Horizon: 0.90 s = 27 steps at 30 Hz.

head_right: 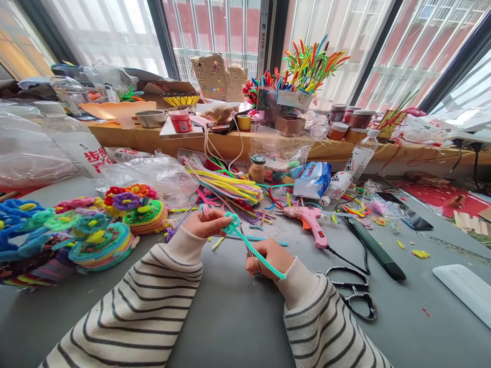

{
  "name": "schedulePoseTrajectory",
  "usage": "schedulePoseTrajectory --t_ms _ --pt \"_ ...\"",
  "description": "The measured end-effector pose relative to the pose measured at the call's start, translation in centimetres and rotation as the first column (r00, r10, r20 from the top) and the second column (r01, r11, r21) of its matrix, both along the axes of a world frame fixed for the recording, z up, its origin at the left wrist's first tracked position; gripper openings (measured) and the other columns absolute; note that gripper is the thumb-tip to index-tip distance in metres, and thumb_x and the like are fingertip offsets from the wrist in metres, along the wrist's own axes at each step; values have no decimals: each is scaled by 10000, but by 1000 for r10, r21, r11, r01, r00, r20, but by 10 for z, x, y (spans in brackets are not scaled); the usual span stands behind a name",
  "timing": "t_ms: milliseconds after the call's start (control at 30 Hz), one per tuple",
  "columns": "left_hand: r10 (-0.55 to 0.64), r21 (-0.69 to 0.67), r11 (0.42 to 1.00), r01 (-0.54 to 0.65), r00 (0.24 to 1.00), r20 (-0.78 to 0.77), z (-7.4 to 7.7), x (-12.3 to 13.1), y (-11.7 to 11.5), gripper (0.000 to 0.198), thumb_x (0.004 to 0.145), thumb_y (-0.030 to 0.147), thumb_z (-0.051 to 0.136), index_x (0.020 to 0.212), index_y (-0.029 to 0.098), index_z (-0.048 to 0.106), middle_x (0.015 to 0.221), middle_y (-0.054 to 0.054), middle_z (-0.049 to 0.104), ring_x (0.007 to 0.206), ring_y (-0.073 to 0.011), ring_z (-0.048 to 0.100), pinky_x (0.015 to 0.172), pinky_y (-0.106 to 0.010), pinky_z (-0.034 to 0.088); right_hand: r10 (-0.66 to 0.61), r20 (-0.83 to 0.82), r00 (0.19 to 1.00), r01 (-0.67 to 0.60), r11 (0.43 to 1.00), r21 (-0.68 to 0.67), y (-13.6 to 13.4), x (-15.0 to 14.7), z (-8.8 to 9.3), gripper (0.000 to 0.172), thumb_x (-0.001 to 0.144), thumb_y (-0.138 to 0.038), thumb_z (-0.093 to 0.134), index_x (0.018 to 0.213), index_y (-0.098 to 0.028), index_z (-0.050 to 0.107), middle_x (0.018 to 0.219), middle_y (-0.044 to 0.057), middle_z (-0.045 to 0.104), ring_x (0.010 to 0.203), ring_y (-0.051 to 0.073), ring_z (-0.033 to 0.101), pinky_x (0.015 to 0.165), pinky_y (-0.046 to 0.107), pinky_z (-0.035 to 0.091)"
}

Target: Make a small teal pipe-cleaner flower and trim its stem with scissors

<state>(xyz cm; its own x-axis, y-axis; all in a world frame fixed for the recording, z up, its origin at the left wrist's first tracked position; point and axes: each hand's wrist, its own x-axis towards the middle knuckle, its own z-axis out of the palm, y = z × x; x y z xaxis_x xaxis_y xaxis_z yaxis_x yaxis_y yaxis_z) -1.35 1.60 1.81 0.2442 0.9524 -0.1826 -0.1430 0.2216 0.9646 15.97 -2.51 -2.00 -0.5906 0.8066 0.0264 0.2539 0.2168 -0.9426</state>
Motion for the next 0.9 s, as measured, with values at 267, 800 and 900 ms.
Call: schedulePoseTrajectory --t_ms 267,800,900 --pt "-71 17 997 73 994 -85 -3 1 2 237 403 279 725 466 125 555 394 24 525 356 -80 488 393 -201 422 -49 44 998 48 998 32 2 2 -4 634 550 -741 374 456 -121 465 429 12 421 414 87 374 408 221 278" --pt "-34 -39 999 34 999 12 -5 3 3 288 364 298 735 492 113 556 394 9 555 376 -84 518 408 -181 435 -299 100 949 295 954 60 1 -3 -4 525 581 -618 501 355 -156 394 372 -17 392 412 74 327 433 216 264" --pt "-62 -74 995 67 996 63 -6 4 3 324 350 306 740 532 113 554 424 -6 583 412 -111 555 430 -195 451 -291 84 953 286 955 74 2 -3 -3 584 583 -703 393 405 -148 437 422 -8 408 443 82 341 445 219 269"
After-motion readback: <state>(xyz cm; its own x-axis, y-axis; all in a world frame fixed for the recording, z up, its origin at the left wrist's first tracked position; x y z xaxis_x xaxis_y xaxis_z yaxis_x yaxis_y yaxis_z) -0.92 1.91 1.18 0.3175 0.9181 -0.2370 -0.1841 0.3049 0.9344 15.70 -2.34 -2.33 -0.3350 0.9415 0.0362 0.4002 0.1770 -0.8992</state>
